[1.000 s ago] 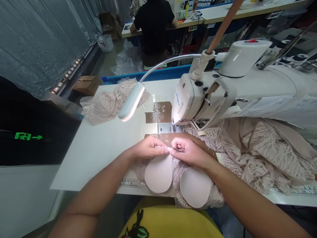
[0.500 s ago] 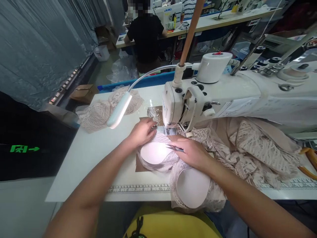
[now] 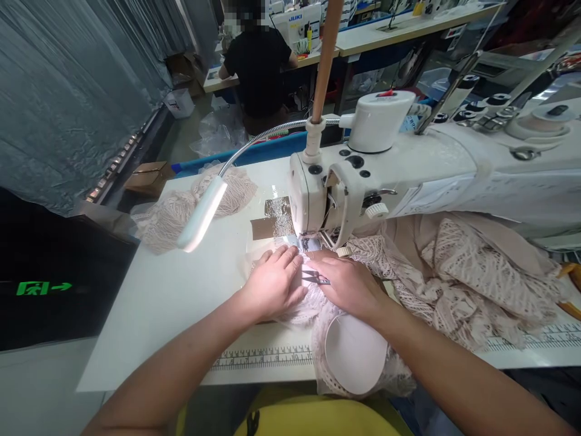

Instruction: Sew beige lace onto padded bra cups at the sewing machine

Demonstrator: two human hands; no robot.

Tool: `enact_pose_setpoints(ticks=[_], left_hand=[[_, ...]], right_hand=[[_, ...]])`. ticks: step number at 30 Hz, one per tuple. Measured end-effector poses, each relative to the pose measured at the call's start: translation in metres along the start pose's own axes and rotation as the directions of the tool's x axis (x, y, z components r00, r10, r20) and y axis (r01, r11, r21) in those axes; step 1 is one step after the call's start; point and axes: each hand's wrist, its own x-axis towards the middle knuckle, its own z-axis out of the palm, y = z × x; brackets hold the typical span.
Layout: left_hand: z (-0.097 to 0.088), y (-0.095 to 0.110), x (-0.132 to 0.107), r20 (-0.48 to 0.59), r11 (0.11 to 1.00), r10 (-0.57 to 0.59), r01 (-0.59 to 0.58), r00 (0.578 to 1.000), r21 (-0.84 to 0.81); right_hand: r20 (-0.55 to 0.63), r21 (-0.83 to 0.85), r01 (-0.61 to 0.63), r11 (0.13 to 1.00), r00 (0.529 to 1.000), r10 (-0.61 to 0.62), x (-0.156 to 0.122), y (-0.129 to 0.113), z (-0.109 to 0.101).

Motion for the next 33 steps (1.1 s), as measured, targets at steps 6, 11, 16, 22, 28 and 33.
enact_pose_setpoints(ticks=[6, 11, 16, 22, 28, 33], left_hand=[[-0.002, -0.008, 0.005, 0.064, 0.999, 0.006, -0.009, 0.998, 0.04], [-0.006, -0.016, 0.01, 0.114, 0.998, 0.032, -0.038, 0.993, 0.047], [-0.01, -0.024, 0.017, 0.135, 0.995, 0.074, -0.082, 0.988, 0.059], [-0.013, -0.033, 0.026, 0.131, 0.992, 0.111, -0.118, 0.985, 0.048], [-0.018, -0.042, 0.03, 0.129, 0.987, 0.152, -0.158, 0.98, 0.035], [-0.019, -0.041, 0.025, 0.022, 0.971, 0.229, -0.23, 0.973, 0.066]], right_hand=[[0.009, -0.065, -0.032, 0.997, 0.999, 0.033, 0.002, -0.001, 0.0], [-0.012, -0.057, -0.051, 0.997, 0.999, 0.05, 0.002, 0.0, 0.004], [-0.022, -0.058, -0.06, 0.997, 0.998, 0.058, 0.002, 0.001, 0.006], [-0.017, -0.055, -0.075, 0.996, 0.997, 0.074, 0.003, 0.001, 0.005], [0.014, -0.028, -0.064, 0.998, 0.998, 0.064, 0.002, 0.002, 0.002], [0.015, 0.007, -0.012, 1.0, 1.0, 0.012, 0.001, 0.003, -0.001]])
